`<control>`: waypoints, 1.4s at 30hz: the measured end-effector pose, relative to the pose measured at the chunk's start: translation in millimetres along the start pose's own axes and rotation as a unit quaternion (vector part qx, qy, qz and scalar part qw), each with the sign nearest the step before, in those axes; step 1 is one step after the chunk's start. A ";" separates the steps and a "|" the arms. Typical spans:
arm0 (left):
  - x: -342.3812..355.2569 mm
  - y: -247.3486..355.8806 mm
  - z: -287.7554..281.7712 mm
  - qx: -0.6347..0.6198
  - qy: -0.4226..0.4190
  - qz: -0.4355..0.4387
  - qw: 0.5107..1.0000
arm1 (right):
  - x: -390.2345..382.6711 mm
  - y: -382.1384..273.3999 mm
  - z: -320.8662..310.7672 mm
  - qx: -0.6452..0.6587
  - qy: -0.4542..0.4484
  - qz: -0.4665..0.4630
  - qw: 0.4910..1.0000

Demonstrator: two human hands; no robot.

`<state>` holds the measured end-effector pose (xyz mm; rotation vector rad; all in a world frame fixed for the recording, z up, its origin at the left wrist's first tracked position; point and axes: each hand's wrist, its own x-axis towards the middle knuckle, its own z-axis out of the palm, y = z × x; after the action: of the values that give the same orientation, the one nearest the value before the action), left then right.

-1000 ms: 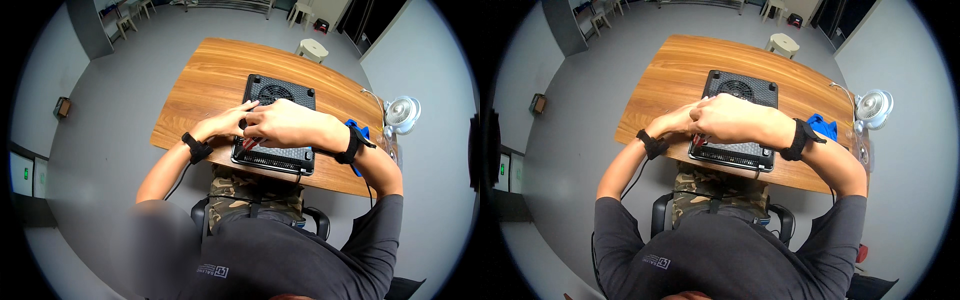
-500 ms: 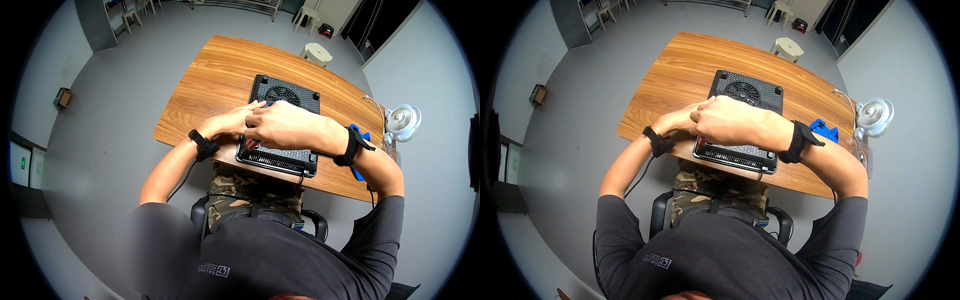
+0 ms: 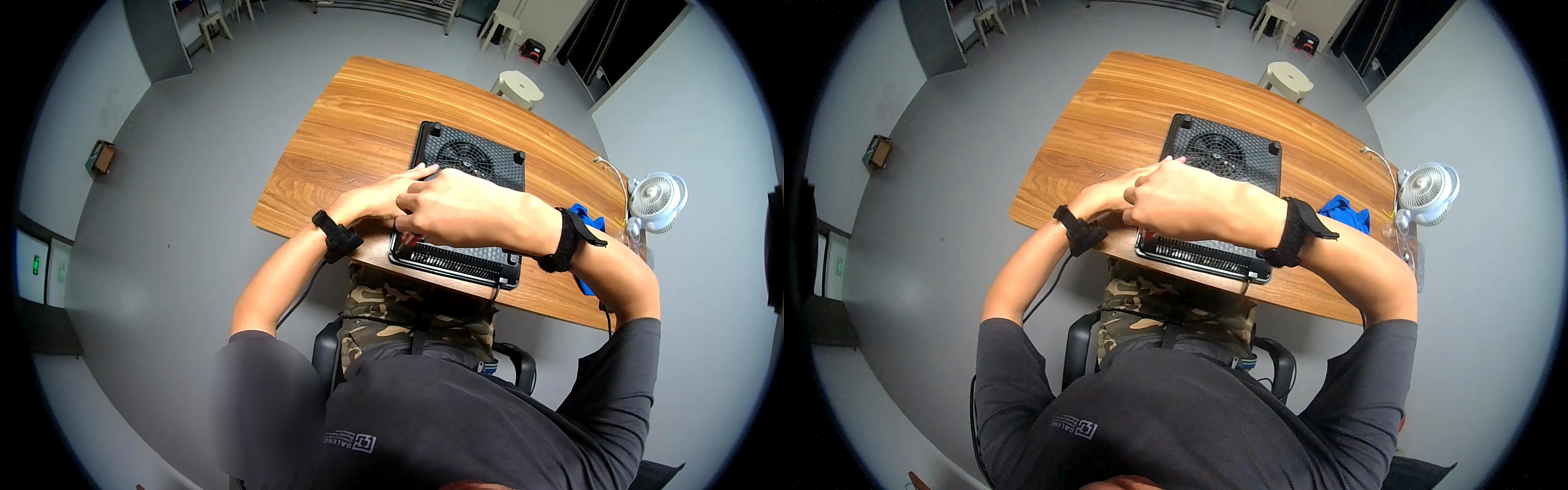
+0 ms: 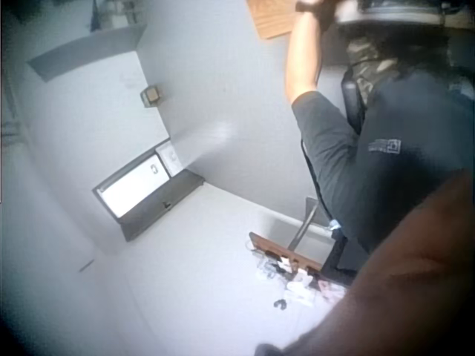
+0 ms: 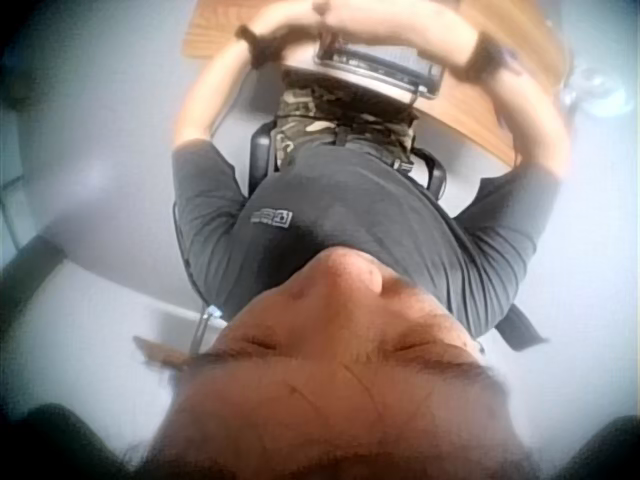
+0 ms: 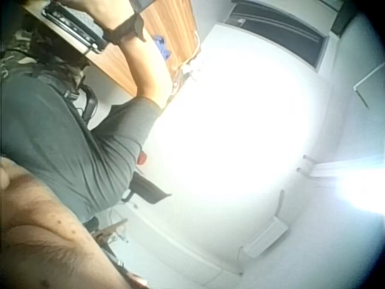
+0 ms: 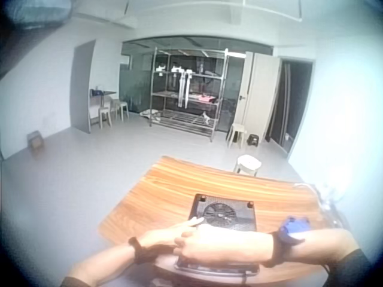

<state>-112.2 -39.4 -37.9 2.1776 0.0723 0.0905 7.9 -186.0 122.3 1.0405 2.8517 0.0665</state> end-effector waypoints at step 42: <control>-39.4 14.2 6.0 -0.142 -0.023 -0.001 0.990 | 14.9 -1.8 -13.3 0.152 -0.049 0.133 0.978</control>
<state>-150.6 -55.8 -31.2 1.8944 0.0317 0.0460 -6.1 -177.8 134.1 1.4333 2.6704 -0.4014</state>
